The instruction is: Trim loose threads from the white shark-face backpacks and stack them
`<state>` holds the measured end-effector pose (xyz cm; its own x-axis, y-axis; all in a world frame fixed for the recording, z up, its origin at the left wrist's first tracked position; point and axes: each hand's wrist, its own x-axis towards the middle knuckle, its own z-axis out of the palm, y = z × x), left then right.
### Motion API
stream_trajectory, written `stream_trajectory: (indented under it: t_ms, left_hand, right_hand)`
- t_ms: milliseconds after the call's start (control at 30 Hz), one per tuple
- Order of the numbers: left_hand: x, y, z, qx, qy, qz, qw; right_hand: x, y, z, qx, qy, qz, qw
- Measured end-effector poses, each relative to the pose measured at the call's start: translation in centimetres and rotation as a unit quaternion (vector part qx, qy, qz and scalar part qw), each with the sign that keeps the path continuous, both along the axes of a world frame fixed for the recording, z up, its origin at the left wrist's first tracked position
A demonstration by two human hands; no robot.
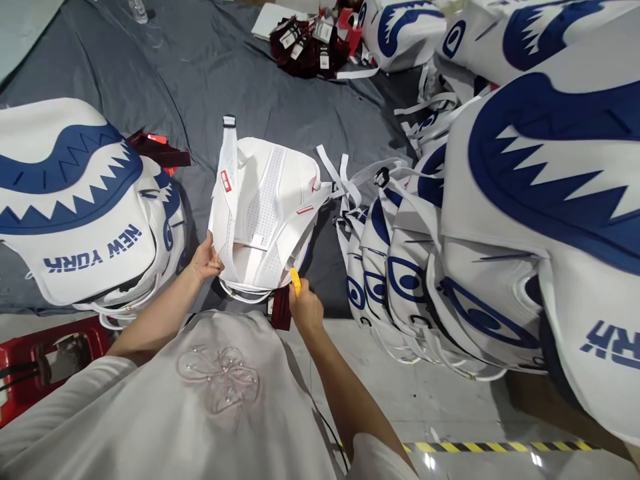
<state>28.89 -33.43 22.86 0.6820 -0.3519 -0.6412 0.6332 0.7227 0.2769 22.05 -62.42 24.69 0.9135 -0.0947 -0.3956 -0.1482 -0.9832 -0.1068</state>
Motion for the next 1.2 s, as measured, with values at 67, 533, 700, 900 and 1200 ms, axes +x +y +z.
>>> stream_trajectory:
  t_ms: [67,533,700,900,1200]
  left_hand:
    - [0.3,-0.2,-0.3,-0.006,-0.008,-0.007,1.0]
    - [1.5,-1.5,-0.3,-0.04,-0.039,0.047,0.997]
    - [2.0,-2.8,0.0,-0.013,-0.041,0.087,0.995]
    - [1.8,-3.3,-0.1,-0.009,-0.065,0.086,0.994]
    - [1.5,-3.1,0.3,-0.022,-0.08,0.085,0.993]
  right_hand:
    - [0.9,0.5,-0.5,-0.007,0.004,-0.001,1.0]
    - [-0.5,-2.0,1.0,0.07,0.016,-0.05,0.996]
    - [-2.9,-3.4,2.4,0.056,0.031,-0.073,0.995]
    - [-9.2,-3.0,3.0,0.044,0.068,-0.02,0.997]
    - [-8.3,-0.7,2.2,0.048,0.088,0.077,0.992]
